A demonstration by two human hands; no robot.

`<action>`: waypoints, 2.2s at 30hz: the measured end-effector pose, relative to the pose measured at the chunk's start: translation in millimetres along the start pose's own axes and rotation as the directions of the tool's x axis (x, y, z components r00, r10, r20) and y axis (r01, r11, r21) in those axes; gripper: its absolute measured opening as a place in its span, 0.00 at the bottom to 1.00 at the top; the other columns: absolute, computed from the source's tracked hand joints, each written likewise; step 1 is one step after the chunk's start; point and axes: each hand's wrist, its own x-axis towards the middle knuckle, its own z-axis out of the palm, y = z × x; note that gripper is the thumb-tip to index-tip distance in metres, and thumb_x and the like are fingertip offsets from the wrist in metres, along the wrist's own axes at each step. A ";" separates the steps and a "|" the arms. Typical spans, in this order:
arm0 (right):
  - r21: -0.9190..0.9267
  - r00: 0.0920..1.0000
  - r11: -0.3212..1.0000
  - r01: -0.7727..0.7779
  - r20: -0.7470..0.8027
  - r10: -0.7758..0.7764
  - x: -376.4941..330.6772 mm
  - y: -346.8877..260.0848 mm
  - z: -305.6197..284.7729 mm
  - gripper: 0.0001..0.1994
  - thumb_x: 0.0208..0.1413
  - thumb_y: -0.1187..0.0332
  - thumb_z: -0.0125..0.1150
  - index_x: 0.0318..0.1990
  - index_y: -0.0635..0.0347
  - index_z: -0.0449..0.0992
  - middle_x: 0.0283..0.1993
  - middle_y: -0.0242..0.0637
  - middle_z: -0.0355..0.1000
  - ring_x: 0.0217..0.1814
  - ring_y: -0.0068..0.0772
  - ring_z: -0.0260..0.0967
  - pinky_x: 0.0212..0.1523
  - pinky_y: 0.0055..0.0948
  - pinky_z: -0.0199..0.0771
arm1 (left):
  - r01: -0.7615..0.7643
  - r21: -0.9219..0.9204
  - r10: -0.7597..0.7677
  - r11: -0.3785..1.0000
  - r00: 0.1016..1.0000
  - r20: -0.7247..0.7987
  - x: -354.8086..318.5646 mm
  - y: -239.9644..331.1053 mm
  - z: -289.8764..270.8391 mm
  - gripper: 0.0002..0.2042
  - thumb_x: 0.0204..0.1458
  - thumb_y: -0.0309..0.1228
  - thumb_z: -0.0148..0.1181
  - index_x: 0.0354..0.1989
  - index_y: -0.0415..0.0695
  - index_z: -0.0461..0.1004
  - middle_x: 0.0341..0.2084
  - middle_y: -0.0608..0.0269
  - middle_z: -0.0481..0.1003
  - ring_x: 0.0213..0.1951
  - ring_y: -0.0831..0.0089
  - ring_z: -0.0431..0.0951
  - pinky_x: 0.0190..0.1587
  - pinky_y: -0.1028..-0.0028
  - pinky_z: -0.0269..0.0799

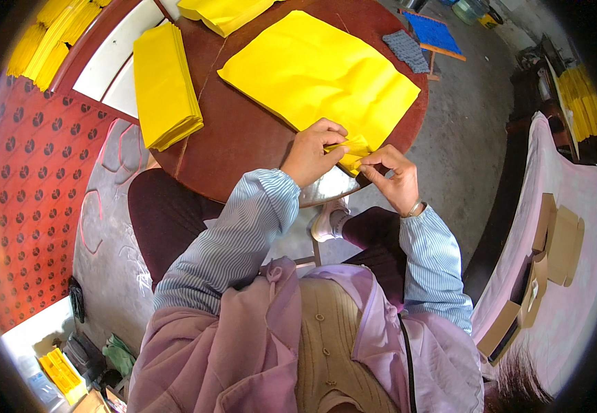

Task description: The person folds yellow fabric pieces on a round wooden table, aligning edges and pressing folds flat. They repeatedly pick up, fold, and stack the fabric, handling each piece one at a time.

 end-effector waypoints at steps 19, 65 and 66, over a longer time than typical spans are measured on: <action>0.196 0.982 0.963 -0.186 0.002 0.189 -1.6 8.5 6.9 0.06 0.57 0.77 0.75 0.39 0.60 0.83 0.37 0.25 0.76 0.37 0.15 0.72 0.38 0.19 0.75 | -0.019 0.007 0.019 1.000 1.000 -0.023 -1.3 2.4 2.2 0.10 0.54 0.27 0.71 0.42 0.37 0.83 0.49 0.59 0.80 0.48 0.63 0.83 0.52 0.70 0.79; 0.136 0.992 0.983 -0.123 -0.020 0.127 -1.3 3.4 7.0 0.06 0.58 0.76 0.75 0.40 0.63 0.84 0.37 0.29 0.77 0.37 0.17 0.75 0.38 0.20 0.75 | -0.020 0.027 0.017 0.999 0.994 0.105 -0.5 3.8 -9.0 0.13 0.51 0.26 0.70 0.46 0.44 0.86 0.51 0.59 0.78 0.56 0.63 0.80 0.59 0.68 0.76; 0.139 0.992 0.983 -0.118 -0.021 0.122 -1.3 3.7 7.2 0.06 0.58 0.76 0.75 0.40 0.63 0.84 0.37 0.29 0.77 0.37 0.17 0.75 0.38 0.20 0.75 | -0.022 0.022 0.020 1.000 0.995 0.096 -0.5 3.8 -8.3 0.13 0.51 0.26 0.70 0.46 0.44 0.86 0.51 0.59 0.78 0.55 0.63 0.80 0.59 0.68 0.76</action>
